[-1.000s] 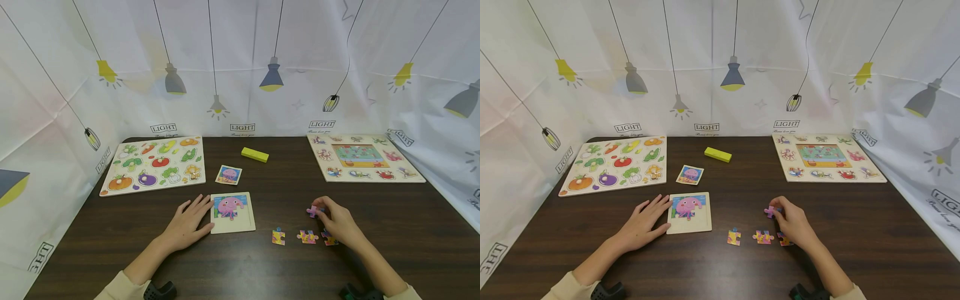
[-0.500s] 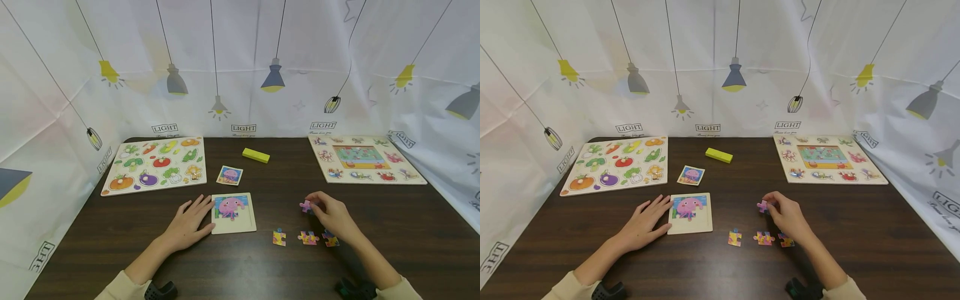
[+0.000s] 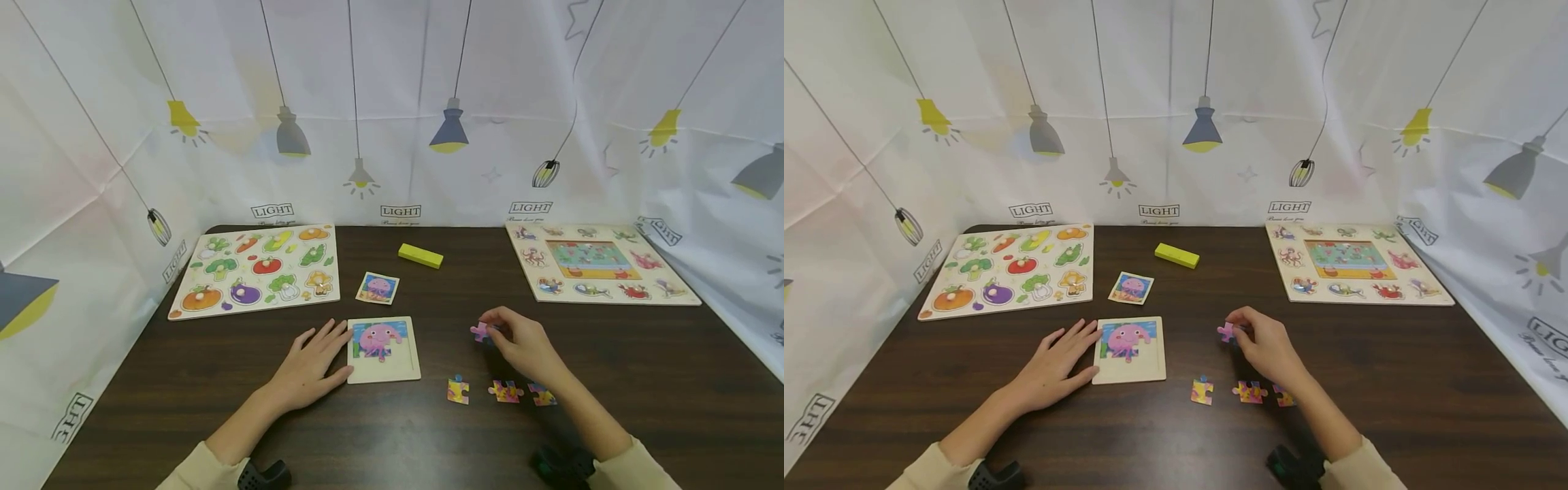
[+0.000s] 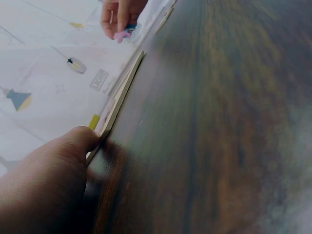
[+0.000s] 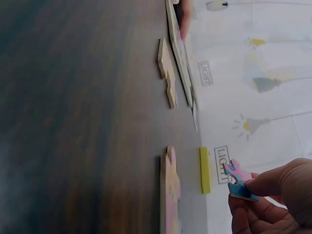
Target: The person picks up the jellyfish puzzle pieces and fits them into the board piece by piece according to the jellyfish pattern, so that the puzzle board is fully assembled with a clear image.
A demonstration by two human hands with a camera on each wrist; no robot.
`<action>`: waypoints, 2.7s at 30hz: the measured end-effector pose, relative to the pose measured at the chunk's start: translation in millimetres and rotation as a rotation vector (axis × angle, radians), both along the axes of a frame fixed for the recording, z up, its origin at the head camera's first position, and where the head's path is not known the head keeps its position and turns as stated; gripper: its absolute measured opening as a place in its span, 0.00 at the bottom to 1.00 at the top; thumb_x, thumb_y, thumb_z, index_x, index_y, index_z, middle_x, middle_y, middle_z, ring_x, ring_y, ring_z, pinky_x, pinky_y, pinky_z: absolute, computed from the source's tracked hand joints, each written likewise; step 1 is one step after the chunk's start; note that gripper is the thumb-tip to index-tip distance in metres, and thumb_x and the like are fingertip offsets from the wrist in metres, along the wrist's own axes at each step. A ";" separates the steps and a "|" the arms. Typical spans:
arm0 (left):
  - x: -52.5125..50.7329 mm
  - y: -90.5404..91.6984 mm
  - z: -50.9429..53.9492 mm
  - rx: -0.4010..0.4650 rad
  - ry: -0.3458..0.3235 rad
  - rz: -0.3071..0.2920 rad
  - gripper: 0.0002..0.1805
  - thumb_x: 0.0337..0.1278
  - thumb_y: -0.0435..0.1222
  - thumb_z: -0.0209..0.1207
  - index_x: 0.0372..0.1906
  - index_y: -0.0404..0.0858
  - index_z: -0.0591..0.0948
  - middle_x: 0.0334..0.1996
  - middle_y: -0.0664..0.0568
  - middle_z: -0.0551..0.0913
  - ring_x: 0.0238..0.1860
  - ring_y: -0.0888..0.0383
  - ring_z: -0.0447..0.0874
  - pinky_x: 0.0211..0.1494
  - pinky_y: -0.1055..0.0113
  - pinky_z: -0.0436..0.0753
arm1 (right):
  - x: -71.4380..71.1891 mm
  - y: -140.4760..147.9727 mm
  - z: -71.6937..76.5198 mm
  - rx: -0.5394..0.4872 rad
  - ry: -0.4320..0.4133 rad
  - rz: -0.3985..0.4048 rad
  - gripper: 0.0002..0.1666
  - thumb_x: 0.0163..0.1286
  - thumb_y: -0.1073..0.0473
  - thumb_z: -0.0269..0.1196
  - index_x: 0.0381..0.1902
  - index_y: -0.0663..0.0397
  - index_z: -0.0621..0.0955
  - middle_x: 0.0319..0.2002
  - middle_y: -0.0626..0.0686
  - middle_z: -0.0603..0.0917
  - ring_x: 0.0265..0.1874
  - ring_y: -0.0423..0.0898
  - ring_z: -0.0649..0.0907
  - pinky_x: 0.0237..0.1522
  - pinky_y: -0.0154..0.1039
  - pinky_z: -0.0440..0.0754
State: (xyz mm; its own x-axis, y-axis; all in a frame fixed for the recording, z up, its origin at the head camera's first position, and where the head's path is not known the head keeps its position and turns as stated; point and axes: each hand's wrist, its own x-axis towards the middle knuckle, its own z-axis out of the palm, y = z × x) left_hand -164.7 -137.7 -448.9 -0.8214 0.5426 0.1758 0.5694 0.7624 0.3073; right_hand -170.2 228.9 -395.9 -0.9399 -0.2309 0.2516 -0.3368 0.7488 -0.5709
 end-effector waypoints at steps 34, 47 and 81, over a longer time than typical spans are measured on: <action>-0.4 -0.8 0.6 -0.010 0.010 -0.004 0.35 0.64 0.57 0.43 0.70 0.43 0.59 0.70 0.49 0.54 0.70 0.51 0.46 0.65 0.47 0.49 | -22.5 -86.2 -11.3 -0.014 -0.053 0.208 0.06 0.59 0.67 0.63 0.35 0.54 0.81 0.28 0.44 0.79 0.24 0.38 0.75 0.28 0.32 0.76; -1.1 0.3 -0.3 -0.036 -0.005 0.006 0.35 0.63 0.58 0.42 0.70 0.44 0.58 0.70 0.50 0.54 0.70 0.52 0.45 0.66 0.47 0.49 | -23.0 -106.5 -15.1 -0.018 -0.065 0.297 0.09 0.59 0.66 0.64 0.38 0.55 0.83 0.31 0.47 0.82 0.27 0.38 0.79 0.29 0.28 0.77; -0.3 -0.8 1.2 -0.025 -0.013 0.004 0.35 0.64 0.57 0.42 0.70 0.44 0.58 0.70 0.50 0.53 0.70 0.53 0.45 0.66 0.48 0.48 | -19.8 -114.0 -19.8 0.051 -0.021 0.245 0.09 0.53 0.65 0.69 0.33 0.51 0.83 0.37 0.50 0.76 0.31 0.42 0.78 0.34 0.35 0.77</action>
State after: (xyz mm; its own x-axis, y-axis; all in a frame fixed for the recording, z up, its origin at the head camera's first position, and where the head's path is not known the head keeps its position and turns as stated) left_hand -165.0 -138.5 -447.7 -0.8259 0.5431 0.1517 0.5622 0.7724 0.2954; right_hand -189.9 114.9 -415.6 -0.8593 -0.4643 0.2146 -0.5001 0.6743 -0.5433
